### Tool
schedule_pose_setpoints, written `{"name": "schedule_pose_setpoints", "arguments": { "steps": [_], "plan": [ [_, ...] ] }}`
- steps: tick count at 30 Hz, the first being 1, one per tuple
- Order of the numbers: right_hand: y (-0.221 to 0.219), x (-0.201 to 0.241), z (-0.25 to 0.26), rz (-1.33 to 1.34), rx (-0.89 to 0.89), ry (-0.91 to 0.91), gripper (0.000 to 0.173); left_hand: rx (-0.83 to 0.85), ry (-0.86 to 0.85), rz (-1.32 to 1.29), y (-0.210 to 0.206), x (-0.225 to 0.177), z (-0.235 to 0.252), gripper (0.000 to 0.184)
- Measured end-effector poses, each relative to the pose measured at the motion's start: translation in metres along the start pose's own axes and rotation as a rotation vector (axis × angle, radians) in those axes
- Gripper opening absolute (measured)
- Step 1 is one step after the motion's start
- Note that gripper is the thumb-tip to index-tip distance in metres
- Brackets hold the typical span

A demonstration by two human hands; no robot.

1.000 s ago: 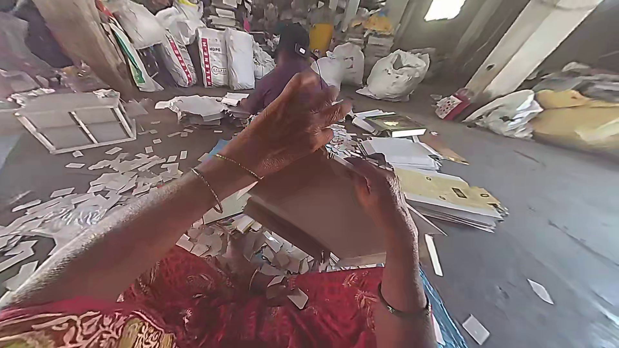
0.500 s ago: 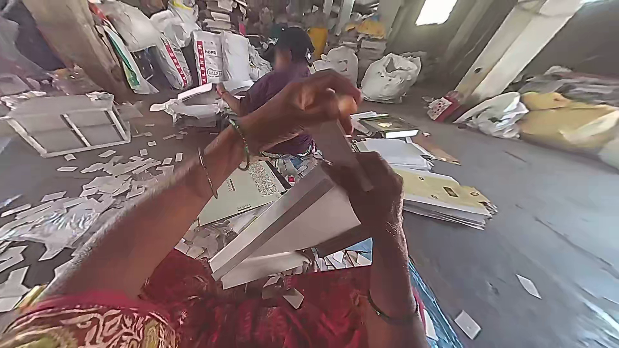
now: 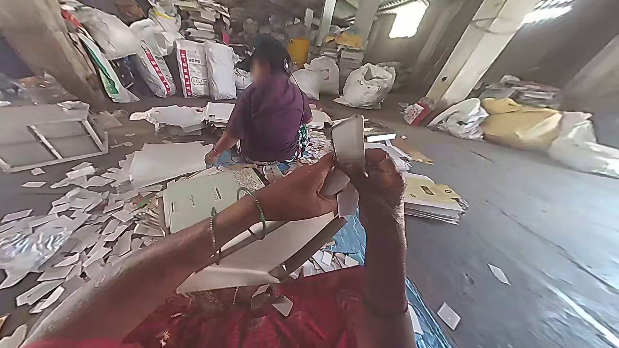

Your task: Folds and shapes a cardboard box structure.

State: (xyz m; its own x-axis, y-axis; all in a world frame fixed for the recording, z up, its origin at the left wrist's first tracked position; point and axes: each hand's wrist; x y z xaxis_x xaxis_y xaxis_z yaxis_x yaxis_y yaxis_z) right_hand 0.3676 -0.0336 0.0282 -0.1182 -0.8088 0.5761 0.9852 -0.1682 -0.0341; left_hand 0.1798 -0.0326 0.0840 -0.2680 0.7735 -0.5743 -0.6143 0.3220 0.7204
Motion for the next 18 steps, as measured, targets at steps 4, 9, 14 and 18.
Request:
{"name": "schedule_pose_setpoints", "arguments": {
  "steps": [4, 9, 14, 18],
  "plan": [
    [0.014, 0.001, -0.001, -0.144, -0.034, -0.053, 0.018, -0.305, -0.105, 0.643, -0.009, -0.007, -0.018, 0.066],
    [0.006, 0.004, -0.010, -0.120, -0.112, -0.055, 0.025, -0.648, -0.292, 0.920, -0.053, 0.001, -0.022, 0.065],
    [0.003, 0.017, -0.010, 0.331, -0.094, -0.172, 0.015, -0.684, -0.159, 0.945, -0.036, 0.013, -0.001, 0.085],
    [0.008, 0.018, -0.011, 0.581, -0.074, -0.168, 0.013, -0.401, -0.258, 0.914, 0.000, 0.009, 0.020, 0.085]
  ]
}}
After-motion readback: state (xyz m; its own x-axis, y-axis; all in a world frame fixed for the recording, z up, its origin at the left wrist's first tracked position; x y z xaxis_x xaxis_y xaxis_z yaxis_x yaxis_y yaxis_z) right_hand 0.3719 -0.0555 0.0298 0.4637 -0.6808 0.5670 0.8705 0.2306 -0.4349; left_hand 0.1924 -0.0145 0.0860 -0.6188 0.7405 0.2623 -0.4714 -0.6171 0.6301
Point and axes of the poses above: each hand's wrist, its own z-axis towards the middle knuckle, its own y-axis out of the back of the hand, x = y × z, and after that the axes turned 1 degree about z, right-handed
